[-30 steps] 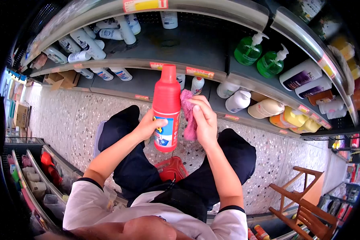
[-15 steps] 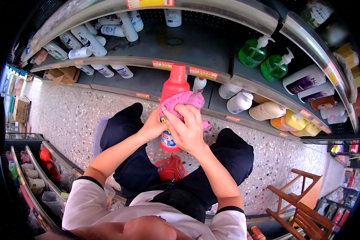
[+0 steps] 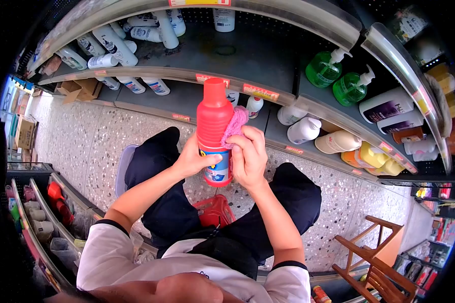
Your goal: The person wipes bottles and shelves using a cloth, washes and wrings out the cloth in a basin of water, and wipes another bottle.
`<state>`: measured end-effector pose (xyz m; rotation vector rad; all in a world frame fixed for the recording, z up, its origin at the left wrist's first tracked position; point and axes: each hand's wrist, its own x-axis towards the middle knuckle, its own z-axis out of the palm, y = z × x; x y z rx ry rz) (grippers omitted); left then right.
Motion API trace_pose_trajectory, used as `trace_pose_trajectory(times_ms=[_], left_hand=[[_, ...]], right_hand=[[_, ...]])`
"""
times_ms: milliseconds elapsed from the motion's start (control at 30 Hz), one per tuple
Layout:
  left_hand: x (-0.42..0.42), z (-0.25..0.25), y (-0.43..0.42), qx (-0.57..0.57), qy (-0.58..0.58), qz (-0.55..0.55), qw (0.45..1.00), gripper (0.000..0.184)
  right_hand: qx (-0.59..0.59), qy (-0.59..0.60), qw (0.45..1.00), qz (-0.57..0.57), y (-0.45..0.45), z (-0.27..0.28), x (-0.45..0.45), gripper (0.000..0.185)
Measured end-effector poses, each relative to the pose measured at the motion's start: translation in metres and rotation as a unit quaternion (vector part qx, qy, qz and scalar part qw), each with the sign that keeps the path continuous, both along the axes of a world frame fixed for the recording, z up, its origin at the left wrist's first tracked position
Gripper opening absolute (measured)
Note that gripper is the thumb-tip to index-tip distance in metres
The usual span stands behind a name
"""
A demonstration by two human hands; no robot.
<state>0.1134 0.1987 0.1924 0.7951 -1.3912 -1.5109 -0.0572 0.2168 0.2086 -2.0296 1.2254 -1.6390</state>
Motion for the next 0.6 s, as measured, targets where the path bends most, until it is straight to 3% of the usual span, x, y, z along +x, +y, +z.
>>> trace_pose_trajectory(times_ms=[267,600], left_hand=[[0.004,0.002,0.0,-0.009,-0.006,-0.025,1.0,0.07],[0.004,0.004,0.001,-0.013,-0.005,0.001,1.0,0.07]], right_hand=[[0.084,-0.137,0.985,0.058,-0.008,-0.001,-0.002,0.017],[-0.006,0.001,1.0,-0.009,0.003,0.002,0.003,0.013]])
